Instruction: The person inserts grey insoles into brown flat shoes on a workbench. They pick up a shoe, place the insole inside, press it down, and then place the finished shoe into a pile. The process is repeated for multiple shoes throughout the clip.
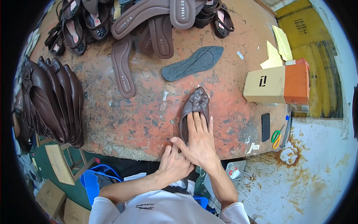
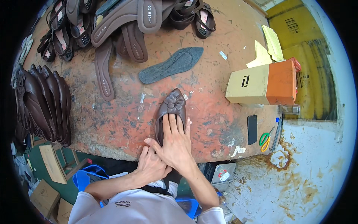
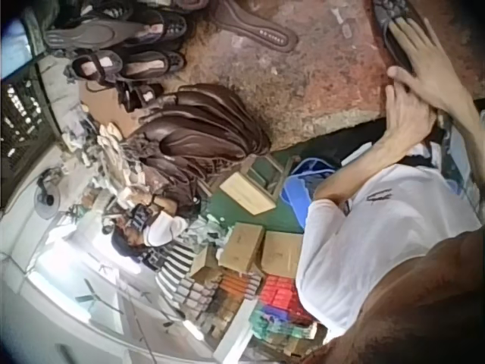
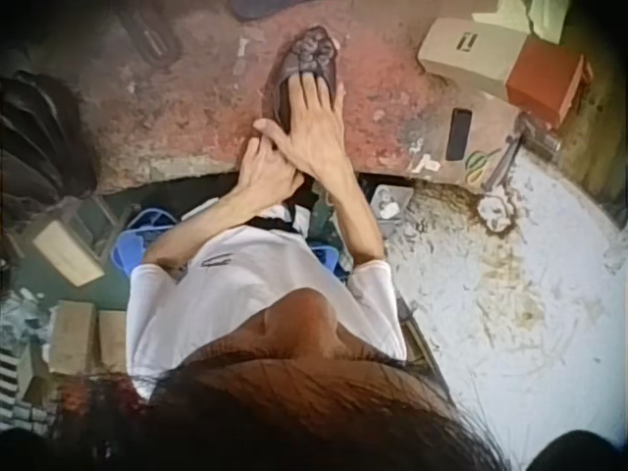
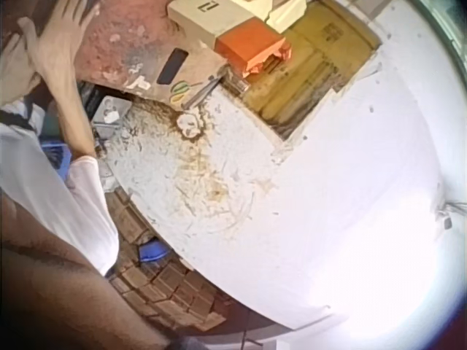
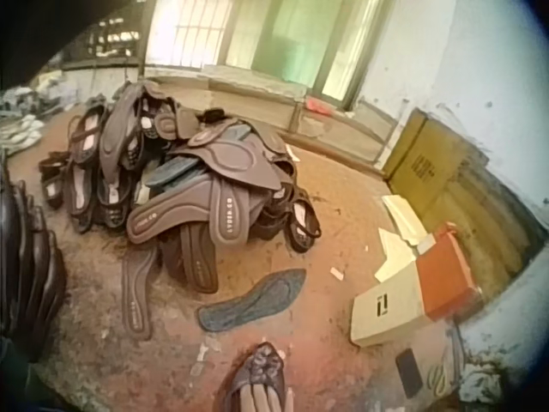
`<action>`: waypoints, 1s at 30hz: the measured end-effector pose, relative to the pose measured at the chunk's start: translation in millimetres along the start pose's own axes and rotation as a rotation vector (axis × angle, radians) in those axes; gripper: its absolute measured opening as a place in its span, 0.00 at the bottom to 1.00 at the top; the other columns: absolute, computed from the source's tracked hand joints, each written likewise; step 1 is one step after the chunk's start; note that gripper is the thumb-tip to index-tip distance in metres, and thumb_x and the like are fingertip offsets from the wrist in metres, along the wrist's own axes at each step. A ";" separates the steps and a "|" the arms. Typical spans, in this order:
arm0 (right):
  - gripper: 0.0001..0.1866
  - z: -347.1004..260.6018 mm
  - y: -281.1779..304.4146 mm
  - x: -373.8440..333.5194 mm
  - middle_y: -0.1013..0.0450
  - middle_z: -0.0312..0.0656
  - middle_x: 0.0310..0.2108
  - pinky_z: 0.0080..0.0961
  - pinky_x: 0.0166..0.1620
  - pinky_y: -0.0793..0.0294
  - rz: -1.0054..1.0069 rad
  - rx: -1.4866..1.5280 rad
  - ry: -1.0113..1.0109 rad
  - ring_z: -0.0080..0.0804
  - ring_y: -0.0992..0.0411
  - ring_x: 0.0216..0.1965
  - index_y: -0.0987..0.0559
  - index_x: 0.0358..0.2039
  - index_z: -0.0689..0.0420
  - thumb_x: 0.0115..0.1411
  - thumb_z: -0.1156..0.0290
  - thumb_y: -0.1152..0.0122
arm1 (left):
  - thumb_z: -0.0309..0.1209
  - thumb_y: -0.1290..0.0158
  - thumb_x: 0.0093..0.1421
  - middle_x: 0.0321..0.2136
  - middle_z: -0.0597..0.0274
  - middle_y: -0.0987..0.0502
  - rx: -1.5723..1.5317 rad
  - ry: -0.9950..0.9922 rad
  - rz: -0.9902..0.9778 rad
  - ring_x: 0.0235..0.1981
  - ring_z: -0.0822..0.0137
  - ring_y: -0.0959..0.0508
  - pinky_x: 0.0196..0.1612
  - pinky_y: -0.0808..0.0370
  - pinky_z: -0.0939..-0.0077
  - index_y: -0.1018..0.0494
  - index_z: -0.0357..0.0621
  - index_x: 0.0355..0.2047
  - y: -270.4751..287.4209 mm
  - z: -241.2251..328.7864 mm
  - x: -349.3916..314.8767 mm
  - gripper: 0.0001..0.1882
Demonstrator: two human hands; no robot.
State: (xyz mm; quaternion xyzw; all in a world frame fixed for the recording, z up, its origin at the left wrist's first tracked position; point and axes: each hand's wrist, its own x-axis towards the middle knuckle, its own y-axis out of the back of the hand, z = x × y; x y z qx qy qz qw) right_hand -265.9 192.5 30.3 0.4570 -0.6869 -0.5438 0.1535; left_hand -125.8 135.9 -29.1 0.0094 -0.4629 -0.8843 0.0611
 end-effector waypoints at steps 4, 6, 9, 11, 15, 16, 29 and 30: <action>0.61 -4.9 -15.6 -44.7 0.52 0.69 0.79 0.69 0.78 0.66 0.021 0.047 0.027 0.67 0.56 0.81 0.47 0.76 0.77 0.66 0.33 0.41 | 0.42 0.37 0.57 0.33 0.55 0.19 -0.030 0.004 -0.004 0.35 0.50 0.28 0.40 0.36 0.52 0.15 0.46 0.35 -3.4 -0.7 0.2 0.14; 0.56 2.3 -7.3 -11.2 0.42 0.70 0.73 0.69 0.78 0.61 -0.006 -0.047 -0.009 0.69 0.44 0.75 0.39 0.71 0.77 0.68 0.33 0.43 | 0.42 0.37 0.57 0.35 0.55 0.19 0.004 0.063 -0.211 0.38 0.51 0.28 0.40 0.35 0.52 0.14 0.46 0.36 -9.2 0.1 1.8 0.14; 0.51 -11.5 21.2 42.6 0.33 0.69 0.65 0.69 0.77 0.59 -0.168 0.004 -0.115 0.69 0.39 0.70 0.32 0.65 0.76 0.67 0.33 0.43 | 0.47 0.36 0.58 0.36 0.50 0.18 0.029 -0.041 -0.002 0.42 0.47 0.25 0.42 0.35 0.49 0.15 0.43 0.43 1.1 -0.4 -2.6 0.22; 0.52 -14.8 10.4 27.1 0.33 0.70 0.66 0.69 0.77 0.59 0.008 -0.017 -0.010 0.69 0.40 0.71 0.32 0.65 0.77 0.67 0.34 0.42 | 0.47 0.37 0.58 0.34 0.49 0.19 0.064 -0.003 0.022 0.42 0.45 0.25 0.42 0.34 0.48 0.14 0.43 0.39 2.4 -0.1 -2.0 0.20; 0.54 -7.4 -5.9 -3.7 0.34 0.72 0.65 0.70 0.77 0.61 0.145 -0.074 0.023 0.70 0.40 0.70 0.34 0.65 0.79 0.65 0.34 0.39 | 0.45 0.39 0.60 0.31 0.54 0.18 -0.095 -0.068 0.151 0.45 0.48 0.25 0.45 0.34 0.53 0.14 0.43 0.34 -19.2 -7.2 -3.6 0.17; 0.54 -5.3 1.4 15.6 0.34 0.72 0.64 0.70 0.77 0.61 0.047 -0.013 -0.096 0.71 0.39 0.70 0.33 0.64 0.79 0.64 0.33 0.39 | 0.45 0.38 0.60 0.31 0.55 0.19 -0.085 -0.042 0.081 0.43 0.48 0.26 0.45 0.34 0.52 0.15 0.45 0.34 -13.3 -2.9 -9.8 0.16; 0.37 -43.3 78.8 15.4 0.39 0.60 0.76 0.61 0.80 0.61 -0.255 0.283 0.431 0.55 0.50 0.82 0.26 0.71 0.60 0.73 0.44 0.43 | 0.37 0.31 0.52 0.51 0.50 0.15 -0.014 -0.087 0.608 0.37 0.51 0.20 0.40 0.24 0.56 0.16 0.40 0.44 74.9 -31.4 -46.5 0.21; 0.32 -51.9 99.4 25.1 0.34 0.58 0.74 0.57 0.78 0.47 -0.115 0.459 0.586 0.54 0.43 0.79 0.23 0.68 0.60 0.70 0.54 0.34 | 0.35 0.31 0.51 0.55 0.47 0.16 0.073 -0.037 0.654 0.35 0.51 0.20 0.39 0.24 0.57 0.17 0.38 0.46 101.6 -37.7 -57.5 0.22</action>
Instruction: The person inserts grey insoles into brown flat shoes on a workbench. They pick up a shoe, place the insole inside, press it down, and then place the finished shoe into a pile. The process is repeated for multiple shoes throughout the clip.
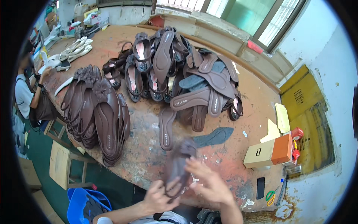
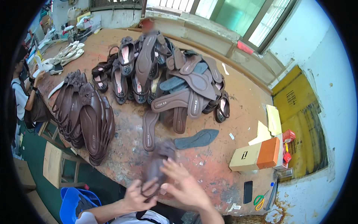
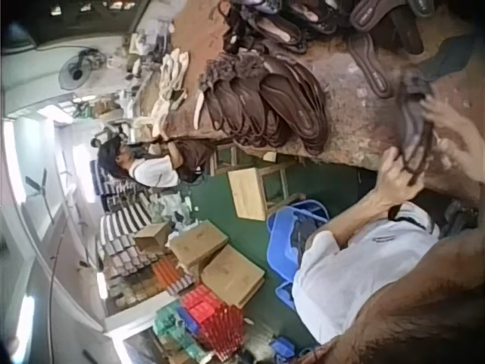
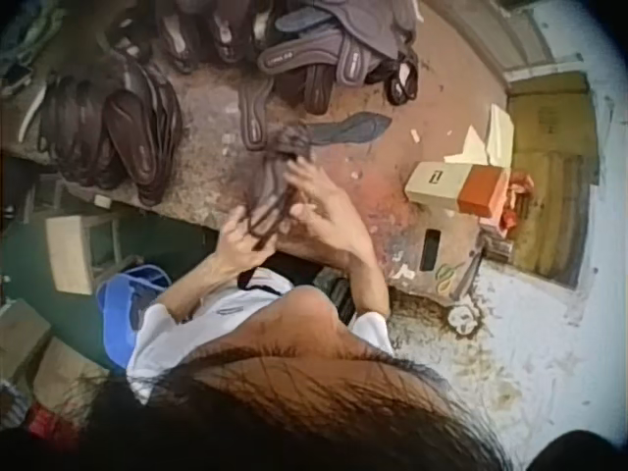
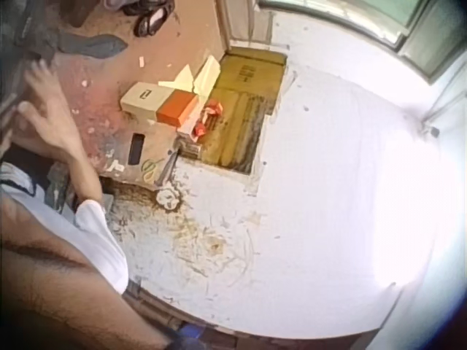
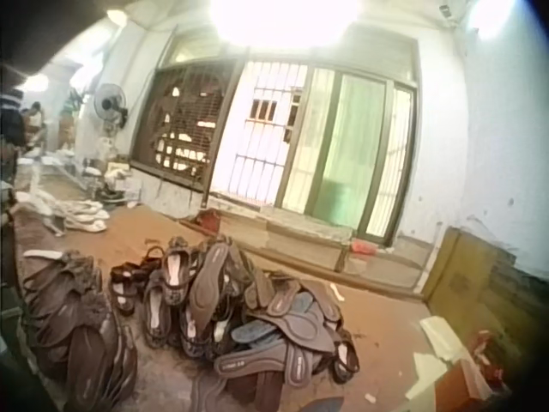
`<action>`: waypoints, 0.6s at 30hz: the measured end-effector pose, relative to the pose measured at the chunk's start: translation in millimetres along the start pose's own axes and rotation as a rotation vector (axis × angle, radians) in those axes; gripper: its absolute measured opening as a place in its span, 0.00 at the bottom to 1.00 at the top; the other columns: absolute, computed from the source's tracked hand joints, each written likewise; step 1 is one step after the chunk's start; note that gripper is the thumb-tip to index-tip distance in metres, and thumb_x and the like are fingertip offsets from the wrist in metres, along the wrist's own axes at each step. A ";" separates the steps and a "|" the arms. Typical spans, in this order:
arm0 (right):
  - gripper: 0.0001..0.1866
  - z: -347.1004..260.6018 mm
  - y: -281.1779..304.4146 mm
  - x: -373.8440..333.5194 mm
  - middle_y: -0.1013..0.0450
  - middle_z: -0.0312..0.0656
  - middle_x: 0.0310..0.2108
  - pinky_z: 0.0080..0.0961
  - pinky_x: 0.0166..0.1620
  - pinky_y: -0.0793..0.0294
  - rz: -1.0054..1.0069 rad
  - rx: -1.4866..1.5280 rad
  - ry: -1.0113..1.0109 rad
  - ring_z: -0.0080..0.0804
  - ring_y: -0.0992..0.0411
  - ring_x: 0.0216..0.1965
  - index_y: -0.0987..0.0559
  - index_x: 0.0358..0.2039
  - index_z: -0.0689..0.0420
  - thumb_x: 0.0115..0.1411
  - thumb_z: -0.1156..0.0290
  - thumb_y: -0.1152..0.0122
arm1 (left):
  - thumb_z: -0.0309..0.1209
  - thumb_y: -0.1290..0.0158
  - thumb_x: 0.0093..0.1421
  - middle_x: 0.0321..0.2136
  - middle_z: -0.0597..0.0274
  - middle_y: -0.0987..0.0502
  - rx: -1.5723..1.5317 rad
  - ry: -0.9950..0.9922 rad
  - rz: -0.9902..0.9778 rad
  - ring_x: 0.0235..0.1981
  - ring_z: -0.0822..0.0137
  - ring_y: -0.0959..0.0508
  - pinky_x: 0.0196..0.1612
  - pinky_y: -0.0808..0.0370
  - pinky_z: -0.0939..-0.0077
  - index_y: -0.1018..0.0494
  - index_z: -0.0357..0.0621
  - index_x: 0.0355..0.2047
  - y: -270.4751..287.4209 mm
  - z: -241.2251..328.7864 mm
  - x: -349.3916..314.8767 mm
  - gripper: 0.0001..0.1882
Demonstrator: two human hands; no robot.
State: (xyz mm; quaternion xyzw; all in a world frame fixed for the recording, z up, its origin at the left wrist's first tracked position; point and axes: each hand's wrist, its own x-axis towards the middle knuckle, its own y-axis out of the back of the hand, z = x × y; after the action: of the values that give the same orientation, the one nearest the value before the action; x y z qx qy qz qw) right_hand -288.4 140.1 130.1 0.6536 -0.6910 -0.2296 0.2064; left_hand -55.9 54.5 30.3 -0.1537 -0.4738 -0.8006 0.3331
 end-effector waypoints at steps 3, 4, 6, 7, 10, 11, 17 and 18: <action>0.23 -3.8 37.9 54.6 0.22 0.54 0.61 0.47 0.68 0.28 0.425 -0.074 0.167 0.53 0.27 0.66 0.18 0.57 0.62 0.65 0.65 0.28 | 0.32 0.32 0.52 0.60 0.43 0.18 0.233 0.070 0.065 0.36 0.49 0.21 0.40 0.25 0.57 0.18 0.35 0.50 40.1 -37.5 13.6 0.25; 0.20 -5.4 44.8 77.1 0.19 0.53 0.56 0.44 0.64 0.24 0.535 -0.132 0.158 0.52 0.23 0.61 0.17 0.54 0.63 0.65 0.67 0.28 | 0.32 0.32 0.53 0.60 0.43 0.19 0.284 0.101 0.085 0.36 0.48 0.21 0.40 0.25 0.57 0.18 0.34 0.50 42.1 -52.5 19.6 0.25; 0.17 5.4 55.6 127.1 0.17 0.53 0.52 0.42 0.60 0.22 0.630 -0.263 0.257 0.51 0.20 0.56 0.16 0.51 0.63 0.64 0.68 0.28 | 0.33 0.33 0.57 0.62 0.46 0.20 0.289 0.230 0.017 0.38 0.46 0.22 0.46 0.23 0.53 0.19 0.36 0.55 36.4 -86.0 10.5 0.26; 0.16 6.9 61.4 154.3 0.17 0.53 0.51 0.42 0.59 0.22 0.726 -0.318 0.291 0.51 0.20 0.55 0.16 0.50 0.62 0.64 0.69 0.29 | 0.35 0.34 0.58 0.63 0.46 0.21 0.358 0.252 -0.064 0.40 0.45 0.22 0.48 0.23 0.53 0.19 0.37 0.56 38.9 -99.6 -0.2 0.26; 0.14 28.3 99.2 225.8 0.17 0.52 0.48 0.44 0.55 0.21 0.967 -0.515 0.286 0.51 0.20 0.51 0.16 0.48 0.62 0.64 0.71 0.30 | 0.42 0.36 0.61 0.68 0.45 0.26 0.559 0.305 -0.201 0.48 0.45 0.22 0.51 0.22 0.51 0.20 0.38 0.59 45.3 -98.7 -22.7 0.29; 0.14 30.5 106.9 242.6 0.17 0.51 0.45 0.45 0.52 0.21 0.978 -0.489 0.280 0.51 0.20 0.48 0.16 0.48 0.61 0.64 0.69 0.30 | 0.41 0.36 0.62 0.60 0.47 0.19 0.566 0.321 -0.192 0.44 0.44 0.19 0.49 0.22 0.48 0.17 0.38 0.54 49.2 -88.8 -23.5 0.25; 0.34 -36.2 29.4 336.5 0.18 0.57 0.45 0.46 0.52 0.18 0.777 -0.690 -0.035 0.55 0.20 0.51 0.25 0.61 0.60 0.64 0.49 0.30 | 0.37 0.36 0.63 0.36 0.49 0.14 0.373 0.449 -0.131 0.36 0.50 0.14 0.43 0.20 0.55 0.15 0.39 0.40 107.9 -28.3 51.4 0.13; 0.39 -26.3 30.7 352.6 0.18 0.60 0.44 0.49 0.51 0.18 0.833 -0.628 -0.145 0.59 0.19 0.48 0.31 0.67 0.60 0.64 0.52 0.28 | 0.36 0.35 0.63 0.36 0.48 0.14 0.310 0.371 0.022 0.36 0.51 0.14 0.43 0.20 0.55 0.15 0.38 0.40 100.8 -25.9 81.8 0.13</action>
State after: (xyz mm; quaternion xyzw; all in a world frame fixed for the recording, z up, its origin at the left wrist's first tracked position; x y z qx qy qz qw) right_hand -319.1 -211.9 164.2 0.2125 -0.8027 -0.3687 0.4178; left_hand -45.4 -32.7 129.3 0.0436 -0.5199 -0.7293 0.4427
